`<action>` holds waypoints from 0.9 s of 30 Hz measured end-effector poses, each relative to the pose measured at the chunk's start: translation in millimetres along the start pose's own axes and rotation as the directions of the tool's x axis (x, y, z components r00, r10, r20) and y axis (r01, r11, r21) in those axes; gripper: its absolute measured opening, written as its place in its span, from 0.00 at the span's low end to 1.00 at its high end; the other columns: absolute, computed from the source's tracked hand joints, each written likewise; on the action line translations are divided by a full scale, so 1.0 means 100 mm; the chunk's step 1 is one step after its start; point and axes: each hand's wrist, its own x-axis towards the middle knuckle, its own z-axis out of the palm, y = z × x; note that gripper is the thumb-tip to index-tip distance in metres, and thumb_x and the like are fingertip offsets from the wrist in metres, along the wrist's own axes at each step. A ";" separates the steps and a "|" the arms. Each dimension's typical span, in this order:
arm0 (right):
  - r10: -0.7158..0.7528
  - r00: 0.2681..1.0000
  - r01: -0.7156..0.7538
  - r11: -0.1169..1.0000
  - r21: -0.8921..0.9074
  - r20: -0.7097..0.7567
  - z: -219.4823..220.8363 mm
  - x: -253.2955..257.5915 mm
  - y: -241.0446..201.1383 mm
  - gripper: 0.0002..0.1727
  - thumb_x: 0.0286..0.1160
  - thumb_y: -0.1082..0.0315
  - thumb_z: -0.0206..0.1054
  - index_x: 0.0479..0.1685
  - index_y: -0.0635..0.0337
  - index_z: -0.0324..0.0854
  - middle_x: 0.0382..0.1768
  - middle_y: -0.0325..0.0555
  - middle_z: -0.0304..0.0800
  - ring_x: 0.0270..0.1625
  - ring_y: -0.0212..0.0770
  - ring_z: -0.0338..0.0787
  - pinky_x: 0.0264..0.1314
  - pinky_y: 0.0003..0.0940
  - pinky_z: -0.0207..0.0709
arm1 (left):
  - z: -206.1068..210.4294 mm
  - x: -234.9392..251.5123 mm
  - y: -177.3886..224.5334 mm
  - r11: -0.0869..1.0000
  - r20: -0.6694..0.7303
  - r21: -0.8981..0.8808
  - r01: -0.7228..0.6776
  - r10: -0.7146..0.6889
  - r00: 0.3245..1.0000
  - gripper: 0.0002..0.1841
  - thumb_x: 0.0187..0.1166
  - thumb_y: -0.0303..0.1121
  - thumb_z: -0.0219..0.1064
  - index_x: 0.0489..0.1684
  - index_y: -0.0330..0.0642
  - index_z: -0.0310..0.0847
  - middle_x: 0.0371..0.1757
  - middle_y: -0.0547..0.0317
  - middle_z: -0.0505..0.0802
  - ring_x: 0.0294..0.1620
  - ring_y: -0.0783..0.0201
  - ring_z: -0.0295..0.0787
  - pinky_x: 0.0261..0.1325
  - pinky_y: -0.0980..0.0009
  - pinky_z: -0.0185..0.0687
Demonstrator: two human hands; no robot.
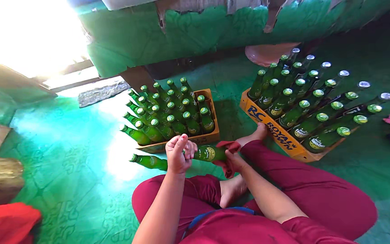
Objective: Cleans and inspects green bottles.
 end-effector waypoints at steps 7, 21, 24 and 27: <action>0.065 0.989 -0.143 0.580 -0.802 -0.130 0.18 -0.05 -0.64 0.32 0.94 0.49 0.48 0.69 0.73 0.78 0.58 0.66 0.88 0.62 0.56 0.88 0.70 0.55 0.75 | 0.23 -0.09 -0.03 0.987 0.108 0.096 -0.132 0.121 0.987 0.15 0.78 0.39 0.72 0.16 0.60 0.86 0.13 0.78 0.85 0.16 0.81 0.81 0.30 0.80 0.82; -0.685 0.710 0.490 0.313 -0.814 0.164 0.28 -0.09 -1.01 0.31 0.58 0.59 0.81 0.56 0.77 0.84 0.49 0.65 0.93 0.55 0.57 0.92 0.63 0.54 0.84 | 0.05 -0.04 0.15 0.752 0.132 0.629 -0.200 0.150 0.980 0.33 0.81 0.51 0.62 0.76 0.32 0.71 0.75 0.50 0.82 0.77 0.62 0.76 0.76 0.59 0.74; -0.780 0.626 0.487 0.390 -0.782 0.001 0.22 0.21 -1.23 0.32 0.58 0.64 0.82 0.59 0.79 0.80 0.47 0.64 0.91 0.50 0.49 0.93 0.58 0.48 0.86 | -0.62 -0.16 0.27 0.321 -0.059 0.943 -0.087 0.417 0.907 0.35 0.76 0.46 0.70 0.74 0.23 0.72 0.73 0.23 0.79 0.78 0.33 0.72 0.75 0.38 0.67; -0.804 0.593 0.516 0.411 -0.752 -0.032 0.23 0.51 -1.48 0.32 0.62 0.65 0.81 0.65 0.74 0.76 0.47 0.57 0.91 0.45 0.43 0.93 0.54 0.46 0.88 | -1.10 -0.35 0.36 0.192 -0.373 0.926 0.325 0.348 0.860 0.45 0.67 0.45 0.75 0.83 0.25 0.63 0.79 0.13 0.67 0.80 0.14 0.57 0.70 0.18 0.51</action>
